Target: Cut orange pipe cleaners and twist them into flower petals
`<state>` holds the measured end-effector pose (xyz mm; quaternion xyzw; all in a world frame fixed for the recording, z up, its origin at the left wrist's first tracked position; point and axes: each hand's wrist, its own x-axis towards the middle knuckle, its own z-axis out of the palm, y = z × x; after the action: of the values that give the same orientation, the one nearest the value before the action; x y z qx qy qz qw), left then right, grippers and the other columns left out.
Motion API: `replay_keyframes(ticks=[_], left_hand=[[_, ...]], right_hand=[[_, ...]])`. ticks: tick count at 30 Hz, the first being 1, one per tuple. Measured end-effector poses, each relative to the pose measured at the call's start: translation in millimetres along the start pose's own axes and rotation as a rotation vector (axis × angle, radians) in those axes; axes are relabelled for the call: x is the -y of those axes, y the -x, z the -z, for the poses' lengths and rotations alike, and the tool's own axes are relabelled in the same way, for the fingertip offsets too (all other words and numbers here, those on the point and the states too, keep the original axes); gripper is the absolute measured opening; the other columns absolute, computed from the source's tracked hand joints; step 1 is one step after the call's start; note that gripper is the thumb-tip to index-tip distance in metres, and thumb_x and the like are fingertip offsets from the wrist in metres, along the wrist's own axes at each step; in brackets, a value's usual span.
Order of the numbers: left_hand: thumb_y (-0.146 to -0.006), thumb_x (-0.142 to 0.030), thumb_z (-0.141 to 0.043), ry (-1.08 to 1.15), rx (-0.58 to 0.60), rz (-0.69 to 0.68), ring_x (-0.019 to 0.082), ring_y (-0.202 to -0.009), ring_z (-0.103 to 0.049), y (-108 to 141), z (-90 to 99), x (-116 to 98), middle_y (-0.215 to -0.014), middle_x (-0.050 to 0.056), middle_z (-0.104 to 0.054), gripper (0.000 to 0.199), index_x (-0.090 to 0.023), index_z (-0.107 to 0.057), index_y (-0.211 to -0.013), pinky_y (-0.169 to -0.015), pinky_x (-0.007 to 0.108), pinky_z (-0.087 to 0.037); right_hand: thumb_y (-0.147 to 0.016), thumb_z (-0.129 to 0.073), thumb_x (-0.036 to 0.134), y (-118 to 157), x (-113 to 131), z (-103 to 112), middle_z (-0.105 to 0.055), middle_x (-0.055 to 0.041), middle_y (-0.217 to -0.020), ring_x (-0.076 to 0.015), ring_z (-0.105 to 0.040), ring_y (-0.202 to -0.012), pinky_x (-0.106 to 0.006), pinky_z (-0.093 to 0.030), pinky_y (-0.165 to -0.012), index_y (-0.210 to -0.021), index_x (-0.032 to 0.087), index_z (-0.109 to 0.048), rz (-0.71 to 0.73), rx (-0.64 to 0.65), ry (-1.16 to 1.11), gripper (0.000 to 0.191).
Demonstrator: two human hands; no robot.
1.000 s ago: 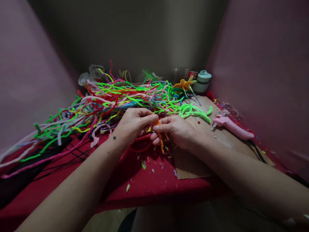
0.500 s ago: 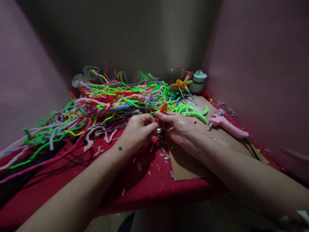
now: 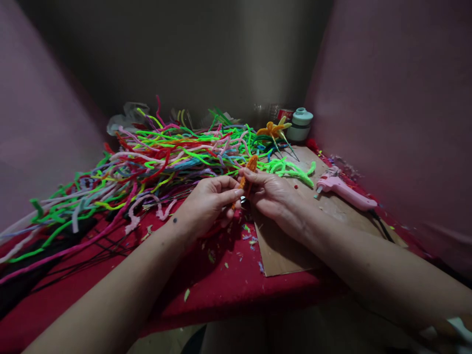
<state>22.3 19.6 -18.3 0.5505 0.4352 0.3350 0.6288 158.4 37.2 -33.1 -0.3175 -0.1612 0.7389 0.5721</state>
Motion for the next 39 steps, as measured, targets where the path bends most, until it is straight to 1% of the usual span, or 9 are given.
replay_keyframes(ticks=[7,11,15,18,21,24,32,36,39], left_hand=[[-0.077,-0.029,-0.062,-0.234,-0.027,-0.023,0.005,-0.034,-0.04,4.6,-2.4,-7.7,-0.048,-0.005,-0.051,0.016,-0.015,-0.056,-0.077,-0.033,0.015,-0.029],[-0.072,-0.025,-0.067,-0.273,0.057,-0.105,0.007,-0.042,-0.047,4.1,2.9,-9.5,-0.06,-0.005,-0.056,0.025,-0.015,-0.055,-0.092,-0.041,0.018,-0.036],[-0.071,-0.017,-0.065,-0.538,0.114,-0.393,0.011,-0.069,-0.057,2.4,8.7,-3.3,-0.083,0.0,-0.061,0.043,-0.017,-0.051,-0.112,-0.064,0.023,-0.047],[-0.079,-0.014,-0.056,-0.857,0.003,-0.652,0.011,-0.077,-0.057,1.0,9.1,4.4,-0.088,0.001,-0.062,0.039,-0.02,-0.051,-0.117,-0.073,0.023,-0.046],[-0.084,-0.013,-0.051,-1.019,-0.092,-0.891,0.011,-0.084,-0.058,-1.2,9.4,10.0,-0.094,0.003,-0.063,0.024,-0.019,-0.06,-0.105,-0.077,0.021,-0.045],[-0.087,-0.017,-0.049,-1.109,-0.124,-1.013,0.011,-0.079,-0.058,-2.7,11.9,11.1,-0.087,0.004,-0.061,0.017,-0.018,-0.066,-0.09,-0.07,0.019,-0.045],[-0.088,-0.019,-0.051,-0.989,-0.063,-0.965,0.014,-0.093,-0.062,4.0,13.5,-0.5,-0.104,0.008,-0.065,0.018,-0.019,-0.068,-0.09,-0.083,0.023,-0.048],[-0.088,-0.021,-0.051,-0.832,0.014,-0.87,0.015,-0.09,-0.062,5.8,13.6,-4.5,-0.096,0.007,-0.068,0.017,-0.018,-0.067,-0.087,-0.083,0.024,-0.047],[-0.085,-0.025,-0.056,-0.733,-0.056,-0.754,0.015,-0.084,-0.062,9.0,12.9,-7.0,-0.09,0.005,-0.068,0.014,-0.018,-0.068,-0.087,-0.079,0.023,-0.047]], right_hand=[[-0.076,-0.058,0.004,1.8,4.5,0.1,-0.059,0.0014,-0.06,-0.0084,-0.051,-0.056,-0.022,-0.043,-0.059,-0.065,0.015,-0.063,-0.021,-0.004,-0.038,0.016],[-0.076,-0.059,0.007,0.4,6.0,1.3,-0.061,0.0006,-0.063,-0.0107,-0.053,-0.058,-0.025,-0.044,-0.06,-0.068,0.015,-0.063,-0.067,0.008,-0.085,0.012],[-0.075,-0.058,0.007,-5.6,5.4,4.3,-0.062,-0.0003,-0.064,-0.0122,-0.053,-0.058,-0.027,-0.044,-0.061,-0.07,0.015,-0.063,-0.09,0.056,-0.086,0.011],[-0.074,-0.059,0.007,-8.5,3.9,6.5,-0.063,0.0001,-0.065,-0.0121,-0.054,-0.06,-0.026,-0.044,-0.059,-0.068,0.016,-0.063,-0.09,0.106,-0.107,0.011],[-0.072,-0.059,0.005,-7.1,1.5,7.4,-0.061,0.0022,-0.061,-0.0099,-0.051,-0.055,-0.024,-0.042,-0.055,-0.065,0.016,-0.062,-0.094,0.143,-0.119,0.014],[-0.072,-0.059,0.005,-3.2,-0.5,6.7,-0.058,0.0029,-0.059,-0.0087,-0.049,-0.054,-0.021,-0.04,-0.054,-0.064,0.017,-0.061,-0.1,0.165,-0.066,0.014],[-0.069,-0.048,0.006,-0.1,2.0,-1.2,-0.049,0.0034,-0.05,-0.0078,-0.041,-0.049,-0.022,-0.033,-0.051,-0.055,0.015,-0.052,-0.071,0.119,0.023,0.017],[-0.064,-0.048,0.004,4.6,0.9,-4.3,-0.045,0.0039,-0.047,-0.0078,-0.038,-0.047,-0.023,-0.031,-0.05,-0.05,0.015,-0.049,0.026,0.061,0.172,0.018],[-0.062,-0.05,0.005,6.8,-1.2,-2.4,-0.046,0.0033,-0.049,-0.0082,-0.038,-0.048,-0.024,-0.03,-0.05,-0.053,0.016,-0.051,0.099,0.098,0.282,0.014]])
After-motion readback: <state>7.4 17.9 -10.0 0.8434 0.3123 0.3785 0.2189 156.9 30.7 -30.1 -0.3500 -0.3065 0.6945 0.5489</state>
